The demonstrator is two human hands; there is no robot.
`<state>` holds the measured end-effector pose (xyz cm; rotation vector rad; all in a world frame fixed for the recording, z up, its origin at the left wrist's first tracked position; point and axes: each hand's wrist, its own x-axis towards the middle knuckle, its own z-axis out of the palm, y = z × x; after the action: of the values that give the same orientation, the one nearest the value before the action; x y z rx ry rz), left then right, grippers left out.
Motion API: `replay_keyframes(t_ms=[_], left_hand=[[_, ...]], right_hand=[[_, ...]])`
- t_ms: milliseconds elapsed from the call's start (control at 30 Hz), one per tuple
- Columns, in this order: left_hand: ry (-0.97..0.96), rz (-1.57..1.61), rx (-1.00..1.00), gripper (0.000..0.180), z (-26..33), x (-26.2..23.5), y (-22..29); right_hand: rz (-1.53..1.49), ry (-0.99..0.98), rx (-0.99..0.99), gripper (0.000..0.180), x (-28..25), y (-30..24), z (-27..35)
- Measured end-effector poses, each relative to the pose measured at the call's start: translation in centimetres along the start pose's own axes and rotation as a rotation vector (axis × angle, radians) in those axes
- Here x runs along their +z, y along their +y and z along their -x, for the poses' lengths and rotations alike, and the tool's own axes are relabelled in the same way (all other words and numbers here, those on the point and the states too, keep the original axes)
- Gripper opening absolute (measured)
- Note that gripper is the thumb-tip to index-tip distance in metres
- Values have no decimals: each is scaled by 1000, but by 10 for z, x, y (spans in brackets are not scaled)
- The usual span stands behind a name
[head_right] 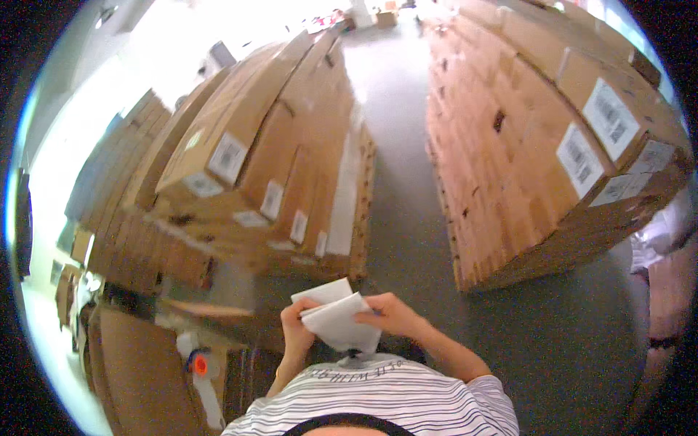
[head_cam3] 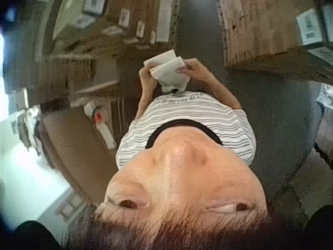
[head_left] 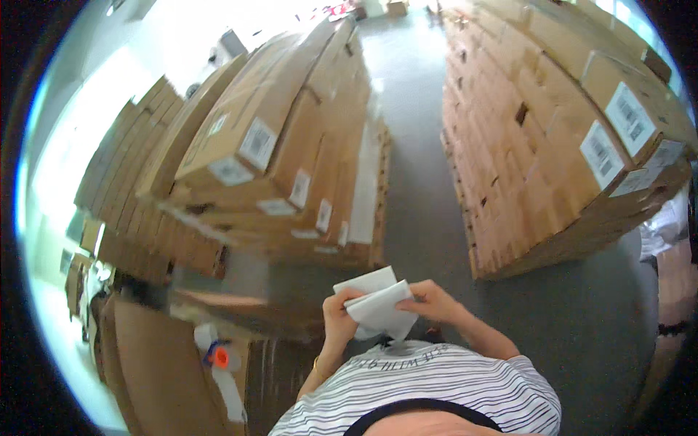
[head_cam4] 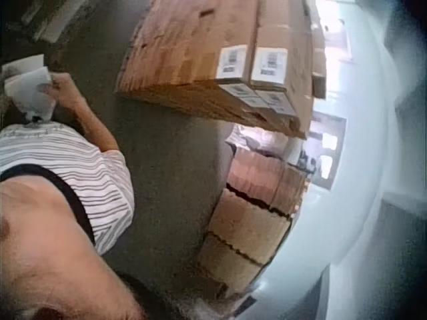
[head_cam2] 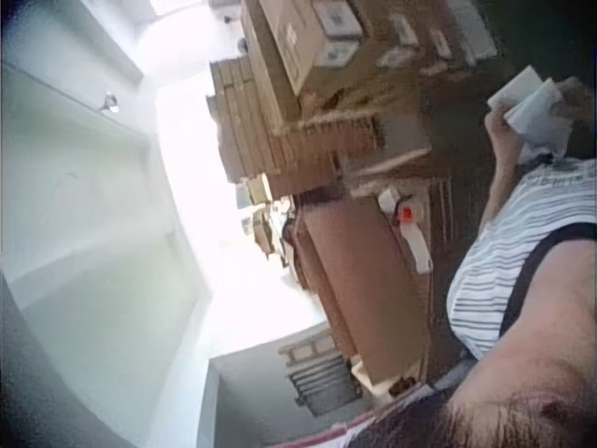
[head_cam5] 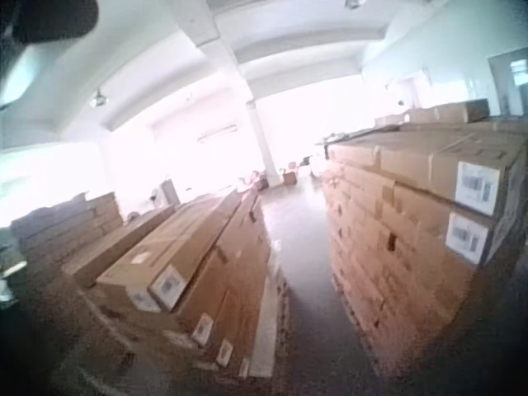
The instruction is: The person peels barcode labels from a sheet and sticks them onto cardboard boxes by hand.
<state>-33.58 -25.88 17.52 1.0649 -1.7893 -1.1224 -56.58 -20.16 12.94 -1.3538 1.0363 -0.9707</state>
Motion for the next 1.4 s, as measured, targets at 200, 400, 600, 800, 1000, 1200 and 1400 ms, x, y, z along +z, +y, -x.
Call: replay_keyframes(t_ms=[200,400,600,800,1000,1200,1400], left_hand=[[-106,263,-1,18,-82,35,-17],[-112,391,21,21,-193,54,-47],[-112,328,4,19,-300,51,-60],[23,430,-7,15,-385,74,-68],[69,407,-28,17,-494,115,-58],[-44,441,0,26,-627,165,-45],[-8,406,19,26,-724,188,-60]], right_hand=[[-87,284,-59,31,-50,6,-46],[102,360,-166,27,-122,-9,-127],[67,372,-187,26,-187,-16,-211],[-12,246,-194,23,-264,-14,-279],[-7,209,-104,23,-369,-5,-359],[-152,254,-179,21,-501,-11,-442],[-106,156,-161,21,-590,-16,-521]])
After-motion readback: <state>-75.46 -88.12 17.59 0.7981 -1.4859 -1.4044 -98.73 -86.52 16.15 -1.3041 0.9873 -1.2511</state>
